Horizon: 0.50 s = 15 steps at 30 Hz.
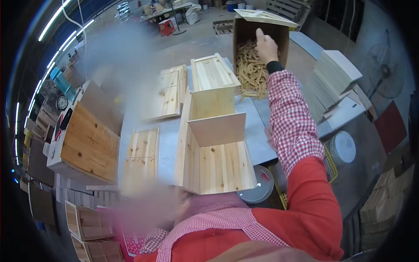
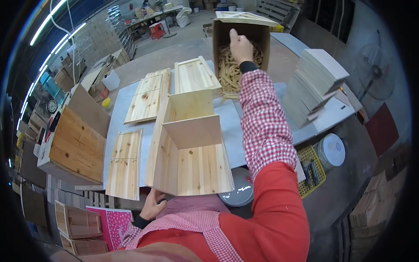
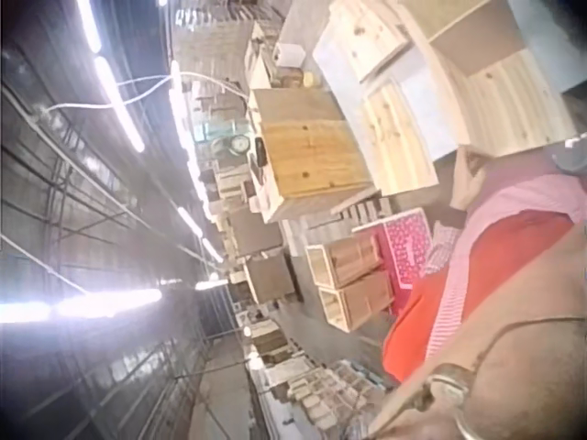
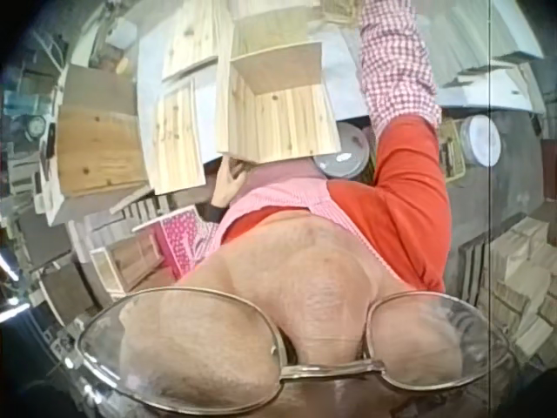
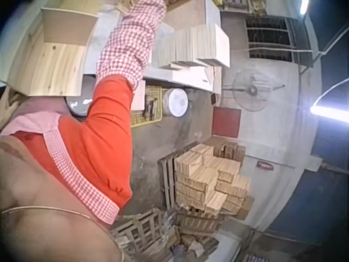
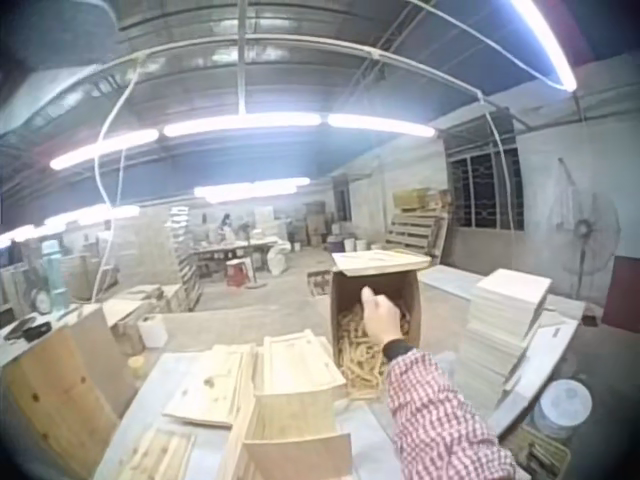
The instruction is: The person applies glue to wooden panels using a squeeze bottle, fits the panels together to assemble a wooden box, and secures it with rubber bands.
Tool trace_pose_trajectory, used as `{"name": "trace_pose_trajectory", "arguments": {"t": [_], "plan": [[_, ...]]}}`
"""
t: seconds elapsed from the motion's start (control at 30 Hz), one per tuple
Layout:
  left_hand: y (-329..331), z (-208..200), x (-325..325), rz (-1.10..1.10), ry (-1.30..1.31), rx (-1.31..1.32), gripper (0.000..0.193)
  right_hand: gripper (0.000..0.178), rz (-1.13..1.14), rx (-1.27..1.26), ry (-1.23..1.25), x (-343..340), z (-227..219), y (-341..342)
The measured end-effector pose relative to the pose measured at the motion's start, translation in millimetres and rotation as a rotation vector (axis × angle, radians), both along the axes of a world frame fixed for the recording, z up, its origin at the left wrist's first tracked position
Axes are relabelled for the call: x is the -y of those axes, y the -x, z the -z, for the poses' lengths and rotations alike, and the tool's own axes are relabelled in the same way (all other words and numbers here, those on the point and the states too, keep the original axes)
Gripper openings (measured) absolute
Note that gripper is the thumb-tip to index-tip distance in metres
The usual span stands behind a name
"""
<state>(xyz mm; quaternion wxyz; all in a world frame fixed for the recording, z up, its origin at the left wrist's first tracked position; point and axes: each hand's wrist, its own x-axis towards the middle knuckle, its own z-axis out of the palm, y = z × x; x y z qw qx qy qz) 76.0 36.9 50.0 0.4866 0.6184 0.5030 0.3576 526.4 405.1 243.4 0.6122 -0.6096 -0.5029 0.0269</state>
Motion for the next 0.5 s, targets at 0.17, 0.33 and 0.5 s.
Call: {"name": "trace_pose_trajectory", "arguments": {"t": [0.17,0.33,0.5], "plan": [[30,32,13,-0.254,0.118,0.155,0.052,0.047,-0.057,0.347,-0.026,-28,23,26],[40,-9,-65,-0.3,0.294,0.227,0.041,0.027,-0.425,0.282,0.157,36,69,55],[39,32,-222,-0.369,0.521,0.96,0.058,0.019,-0.496,0.218,0.207,112,87,17]]}}
